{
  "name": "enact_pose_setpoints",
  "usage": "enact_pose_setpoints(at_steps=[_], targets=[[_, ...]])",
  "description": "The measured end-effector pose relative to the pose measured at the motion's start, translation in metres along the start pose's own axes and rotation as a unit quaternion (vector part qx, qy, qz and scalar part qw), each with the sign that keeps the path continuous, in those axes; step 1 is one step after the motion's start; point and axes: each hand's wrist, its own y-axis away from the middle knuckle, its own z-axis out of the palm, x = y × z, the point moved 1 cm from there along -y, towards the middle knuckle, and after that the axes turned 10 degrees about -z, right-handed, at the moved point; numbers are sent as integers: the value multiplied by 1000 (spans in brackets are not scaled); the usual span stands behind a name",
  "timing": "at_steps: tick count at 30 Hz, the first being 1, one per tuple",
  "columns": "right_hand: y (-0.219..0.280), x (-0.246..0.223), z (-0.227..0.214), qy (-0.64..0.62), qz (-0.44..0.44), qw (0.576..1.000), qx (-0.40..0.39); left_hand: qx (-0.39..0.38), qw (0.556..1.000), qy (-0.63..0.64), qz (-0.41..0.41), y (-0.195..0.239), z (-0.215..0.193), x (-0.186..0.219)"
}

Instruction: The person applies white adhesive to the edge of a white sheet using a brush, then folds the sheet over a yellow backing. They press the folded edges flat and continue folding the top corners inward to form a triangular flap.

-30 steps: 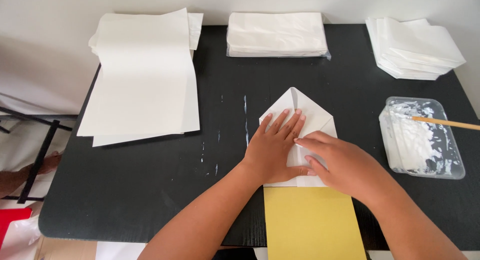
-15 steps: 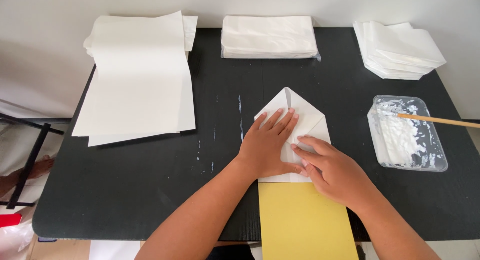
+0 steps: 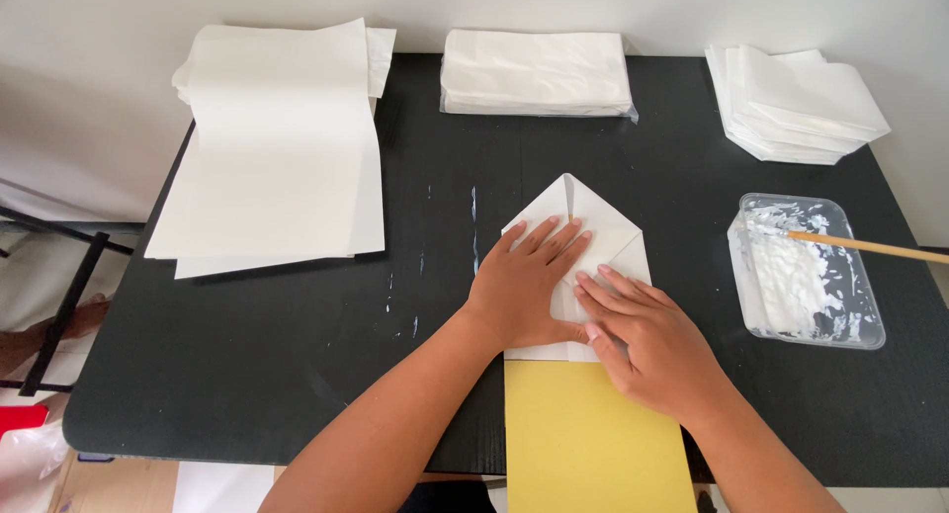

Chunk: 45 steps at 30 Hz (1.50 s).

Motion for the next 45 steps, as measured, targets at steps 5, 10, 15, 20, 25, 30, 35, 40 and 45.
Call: enact_pose_setpoints(at_steps=[5, 10, 15, 20, 25, 30, 35, 40, 45], targets=[[6, 3, 1, -6, -28, 997, 70, 10, 1000, 3, 8, 0, 3, -1], [1, 3, 5, -6, -18, 1000, 8, 33, 999, 13, 13, 0, 8, -6], [2, 2, -1, -46, -1, 999, -10, 47, 999, -18, 17, -13, -2, -13], [-2, -4, -10, -70, 8, 997, -21, 52, 998, 6, 37, -40, -12, -24], [-2, -7, -8, -61, 26, 997, -27, 28, 998, 4, 47, -58, -2, -22], [-3, -8, -11, -78, 39, 996, -26, 67, 996, -66, 6, -74, -3, -30], [-4, -9, -10, -109, 65, 992, -26, 81, 993, -71, 49, -72, -19, -6], [-1, -5, -10, -87, 43, 995, -13, 51, 996, -30, 60, -77, 4, -4], [-1, 15, -4, -109, 42, 984, 135, 16, 999, -17, 39, -74, -6, -2]])
